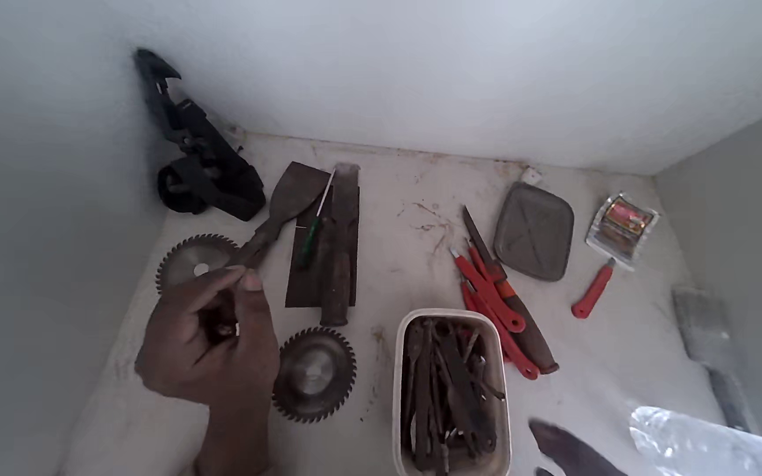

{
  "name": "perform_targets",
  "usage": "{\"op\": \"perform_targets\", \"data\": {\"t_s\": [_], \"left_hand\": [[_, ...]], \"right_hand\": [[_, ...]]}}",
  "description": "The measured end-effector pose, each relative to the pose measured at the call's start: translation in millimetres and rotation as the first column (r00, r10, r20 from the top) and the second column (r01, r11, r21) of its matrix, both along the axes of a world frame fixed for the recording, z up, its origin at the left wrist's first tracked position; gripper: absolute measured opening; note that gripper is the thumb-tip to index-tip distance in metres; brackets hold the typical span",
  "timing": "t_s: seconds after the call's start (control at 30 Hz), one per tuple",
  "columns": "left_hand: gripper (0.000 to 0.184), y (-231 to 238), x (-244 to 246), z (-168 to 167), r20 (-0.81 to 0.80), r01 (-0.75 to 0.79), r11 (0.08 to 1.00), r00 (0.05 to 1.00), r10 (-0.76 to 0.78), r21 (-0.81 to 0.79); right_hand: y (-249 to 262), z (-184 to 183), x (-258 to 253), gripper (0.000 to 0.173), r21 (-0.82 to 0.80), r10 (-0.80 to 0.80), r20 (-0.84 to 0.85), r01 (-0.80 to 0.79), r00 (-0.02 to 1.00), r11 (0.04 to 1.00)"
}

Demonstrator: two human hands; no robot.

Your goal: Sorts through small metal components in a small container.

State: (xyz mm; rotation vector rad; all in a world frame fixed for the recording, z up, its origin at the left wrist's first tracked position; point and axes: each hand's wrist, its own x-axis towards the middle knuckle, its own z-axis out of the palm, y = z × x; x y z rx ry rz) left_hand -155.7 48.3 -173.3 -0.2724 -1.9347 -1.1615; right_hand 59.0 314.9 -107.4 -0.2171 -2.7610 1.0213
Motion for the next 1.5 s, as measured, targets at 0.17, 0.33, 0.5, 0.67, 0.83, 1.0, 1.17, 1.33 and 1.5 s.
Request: {"op": "perform_targets", "data": {"t_s": [0.17,0.33,0.5,0.67,0.83,1.0,1.17,1.33,1.5], "left_hand": [[0.023,6,-1,-2,0.025,0.013,0.999,1.000,-0.011,-0.053],[0.025,-2,0,-13,0.135,-0.027,0.997,0.990,0.037,-0.076],[0.024,1,-2,-14,0.171,0.007,0.998,0.985,0.004,-0.061],[0.020,6,-1,-11,0.141,0.071,0.997,0.988,-0.064,-0.043],[0.021,6,-2,-13,0.147,0.058,0.996,0.988,-0.047,-0.073],[0.019,6,-4,-15,0.184,0.037,0.998,0.983,-0.027,-0.051],[0.021,8,-5,-14,0.183,0.054,0.995,0.982,-0.039,-0.079],[0.021,8,-6,-13,0.159,0.061,0.992,0.986,-0.044,-0.106],[0.018,9,-8,-13,0.118,0.075,0.989,0.991,-0.060,-0.127]], "right_hand": [[-55,-3,-30,0.041,0.158,0.120,0.233,-0.159,0.965,0.975],[-88,-15,-14,0.037,0.264,0.176,0.270,-0.249,0.947,0.932],[-79,-1,-9,0.043,0.297,0.108,0.329,-0.211,0.938,0.931],[-59,9,-25,0.060,0.295,-0.024,0.374,-0.095,0.927,0.951],[-79,-5,-16,0.055,0.287,0.052,0.339,-0.155,0.939,0.945],[-90,-7,-11,0.045,0.393,0.099,0.337,-0.236,0.936,0.889],[-92,-13,-12,0.044,0.401,0.139,0.326,-0.270,0.935,0.875],[-90,-18,-12,0.045,0.353,0.162,0.314,-0.273,0.936,0.895],[-70,-7,-17,0.037,0.023,0.128,0.212,-0.135,0.969,0.991]]}}
